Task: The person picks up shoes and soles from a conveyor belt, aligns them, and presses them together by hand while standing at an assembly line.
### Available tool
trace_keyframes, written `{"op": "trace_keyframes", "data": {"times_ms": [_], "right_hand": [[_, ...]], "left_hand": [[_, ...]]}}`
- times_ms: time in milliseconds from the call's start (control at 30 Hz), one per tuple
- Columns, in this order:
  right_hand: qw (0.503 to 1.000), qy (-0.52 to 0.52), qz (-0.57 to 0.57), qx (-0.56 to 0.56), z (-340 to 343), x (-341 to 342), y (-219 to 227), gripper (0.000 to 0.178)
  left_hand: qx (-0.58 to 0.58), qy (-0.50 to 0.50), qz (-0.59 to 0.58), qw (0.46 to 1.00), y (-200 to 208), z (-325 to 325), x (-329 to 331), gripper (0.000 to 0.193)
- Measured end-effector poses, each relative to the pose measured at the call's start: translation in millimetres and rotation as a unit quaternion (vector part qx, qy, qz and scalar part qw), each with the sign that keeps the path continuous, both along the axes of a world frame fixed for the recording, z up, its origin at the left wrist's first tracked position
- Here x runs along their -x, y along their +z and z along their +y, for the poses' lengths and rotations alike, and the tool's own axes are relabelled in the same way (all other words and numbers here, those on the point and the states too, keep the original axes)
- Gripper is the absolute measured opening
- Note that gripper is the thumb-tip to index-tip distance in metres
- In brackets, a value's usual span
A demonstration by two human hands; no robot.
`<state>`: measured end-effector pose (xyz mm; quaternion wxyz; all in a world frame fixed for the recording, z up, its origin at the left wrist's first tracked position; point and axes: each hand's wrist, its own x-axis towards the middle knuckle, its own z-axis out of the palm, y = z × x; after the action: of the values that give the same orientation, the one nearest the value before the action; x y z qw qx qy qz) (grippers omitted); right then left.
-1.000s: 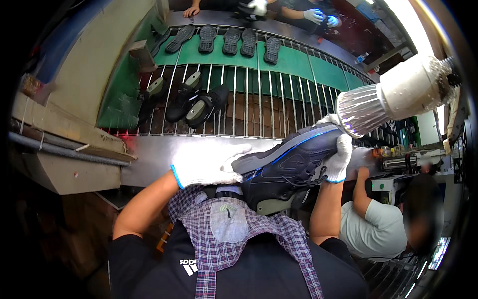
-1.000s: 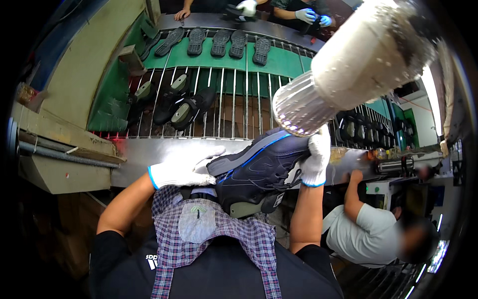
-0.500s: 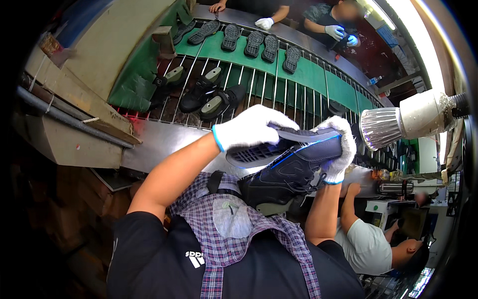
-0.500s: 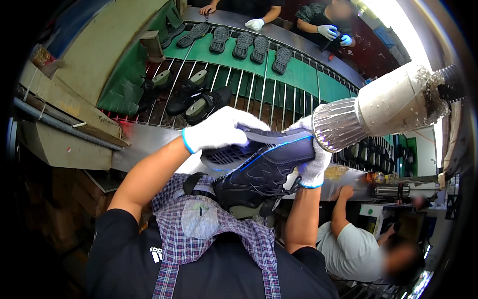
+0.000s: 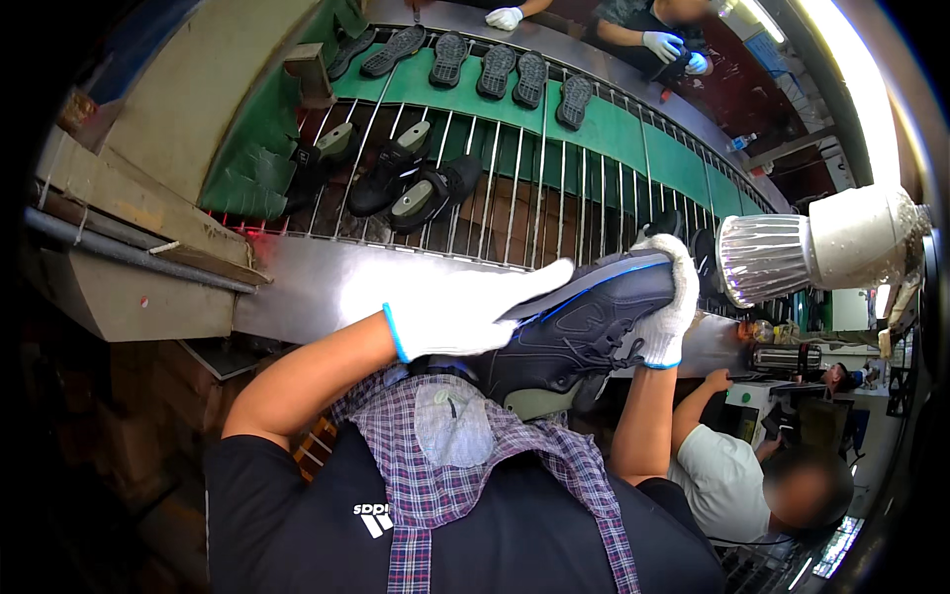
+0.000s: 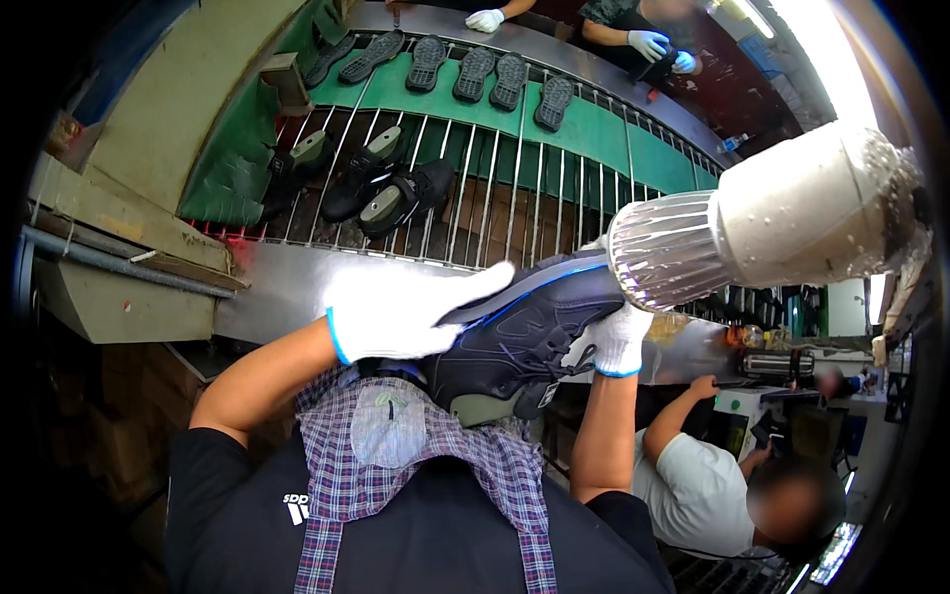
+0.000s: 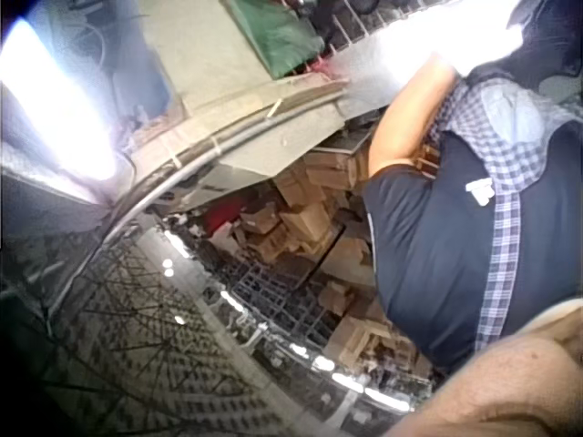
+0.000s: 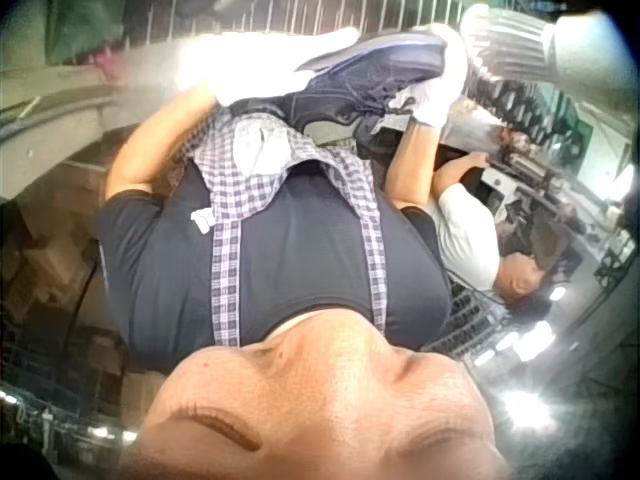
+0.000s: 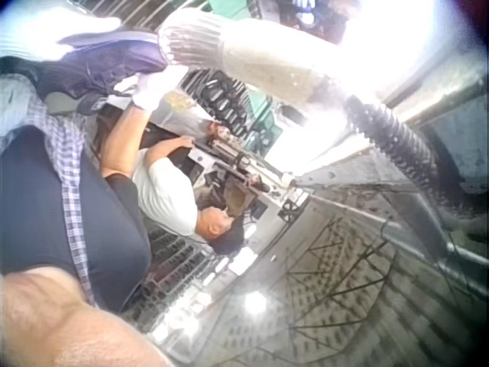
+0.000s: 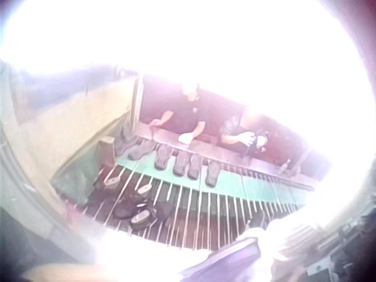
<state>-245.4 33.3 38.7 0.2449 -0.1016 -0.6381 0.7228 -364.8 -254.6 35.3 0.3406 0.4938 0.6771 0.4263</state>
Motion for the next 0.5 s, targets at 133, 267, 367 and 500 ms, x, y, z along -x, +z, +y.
{"op": "trace_keyframes", "data": {"times_ms": [133, 267, 367, 500], "right_hand": [[0.999, -0.036, 0.025, 0.011, -15, 1, 12, 0.045], [0.999, -0.026, 0.028, 0.024, -16, -4, 16, 0.045], [0.999, -0.043, 0.017, -0.003, -23, -7, 18, 0.046], [0.988, -0.079, 0.04, 0.127, -31, -13, 17, 0.052]], "left_hand": [[-0.152, 0.005, 0.068, 0.986, -17, -11, -3, 0.073], [-0.174, -0.008, 0.127, 0.976, -16, -13, -3, 0.072], [-0.125, -0.02, 0.069, 0.99, -18, -13, -15, 0.07], [-0.065, -0.013, 0.085, 0.994, -10, -23, -23, 0.064]]}}
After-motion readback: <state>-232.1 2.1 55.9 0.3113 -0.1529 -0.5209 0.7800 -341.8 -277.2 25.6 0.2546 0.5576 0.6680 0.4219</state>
